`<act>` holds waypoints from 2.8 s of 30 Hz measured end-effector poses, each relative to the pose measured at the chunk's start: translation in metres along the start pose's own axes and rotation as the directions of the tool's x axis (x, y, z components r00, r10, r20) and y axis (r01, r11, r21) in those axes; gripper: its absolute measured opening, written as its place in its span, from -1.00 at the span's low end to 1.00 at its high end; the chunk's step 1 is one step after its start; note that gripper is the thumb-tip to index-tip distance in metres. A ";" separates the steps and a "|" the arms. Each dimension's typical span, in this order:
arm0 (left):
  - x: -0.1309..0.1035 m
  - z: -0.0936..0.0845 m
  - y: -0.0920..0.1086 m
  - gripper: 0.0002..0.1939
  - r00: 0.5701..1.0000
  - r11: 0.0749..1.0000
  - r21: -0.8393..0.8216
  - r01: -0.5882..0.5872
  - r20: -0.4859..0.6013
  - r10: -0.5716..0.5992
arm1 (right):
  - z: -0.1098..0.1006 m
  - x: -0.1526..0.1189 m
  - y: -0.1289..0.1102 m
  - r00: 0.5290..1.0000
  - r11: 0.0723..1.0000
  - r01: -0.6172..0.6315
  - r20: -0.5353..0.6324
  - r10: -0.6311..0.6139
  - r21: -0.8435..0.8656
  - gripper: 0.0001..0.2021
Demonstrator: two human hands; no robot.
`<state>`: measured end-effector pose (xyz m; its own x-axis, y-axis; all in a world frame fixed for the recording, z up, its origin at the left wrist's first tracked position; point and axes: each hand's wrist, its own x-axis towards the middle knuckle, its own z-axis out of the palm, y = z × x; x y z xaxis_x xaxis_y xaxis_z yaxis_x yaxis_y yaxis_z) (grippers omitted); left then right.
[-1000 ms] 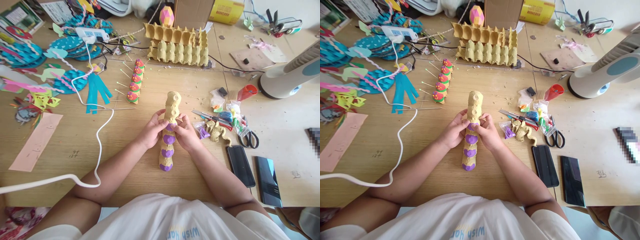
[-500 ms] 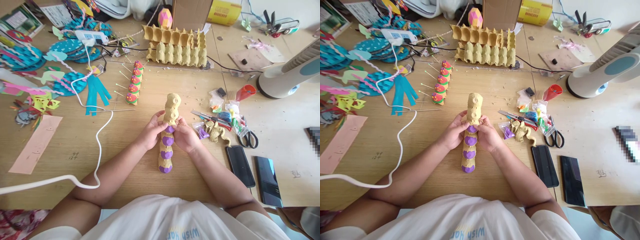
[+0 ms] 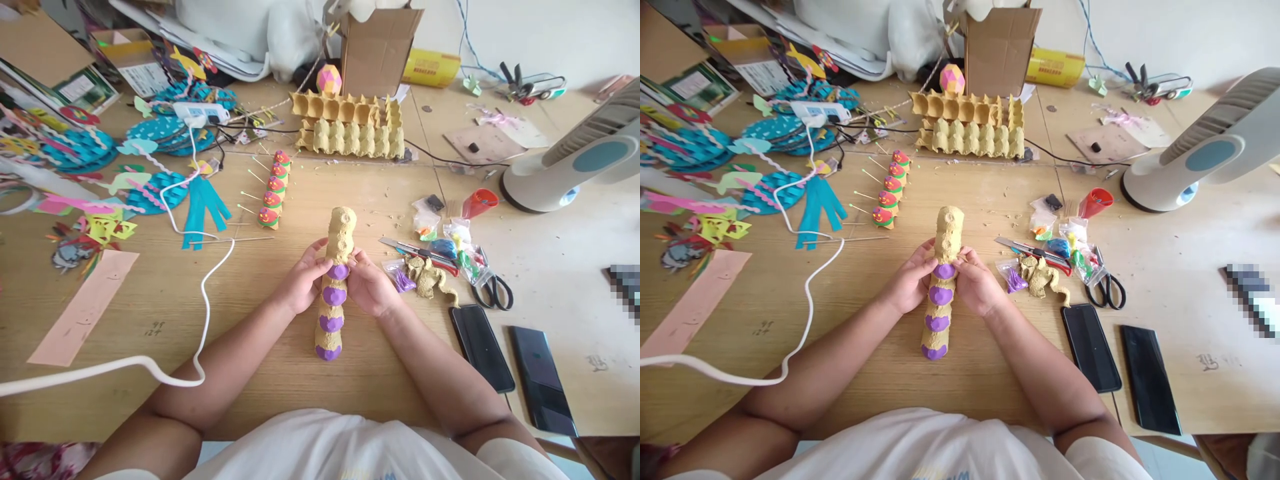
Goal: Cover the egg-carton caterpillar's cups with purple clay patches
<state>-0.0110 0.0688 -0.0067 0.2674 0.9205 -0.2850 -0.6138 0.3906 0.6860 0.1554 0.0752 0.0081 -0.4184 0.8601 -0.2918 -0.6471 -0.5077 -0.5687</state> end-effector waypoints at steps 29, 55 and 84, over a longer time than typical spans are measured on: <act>0.000 0.004 0.000 -0.29 0.999 1.000 -0.008 0.015 0.043 -0.015 | -0.004 -0.001 0.000 0.999 0.996 0.022 0.029 -0.020 -0.084 -0.53; -0.006 0.013 0.002 -0.17 0.999 0.994 0.105 -0.031 -0.008 0.032 | 0.002 -0.002 0.002 0.998 0.992 0.055 0.012 -0.054 -0.110 -0.57; -0.002 0.009 0.002 -0.36 0.998 0.996 -0.062 0.057 -0.021 -0.059 | 0.002 -0.001 0.000 0.999 1.000 -0.003 -0.054 0.003 -0.003 -0.61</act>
<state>-0.0061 0.0682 0.0014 0.2873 0.8960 -0.3385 -0.6422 0.4424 0.6260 0.1548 0.0745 0.0098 -0.3849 0.8602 -0.3345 -0.6439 -0.5100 -0.5703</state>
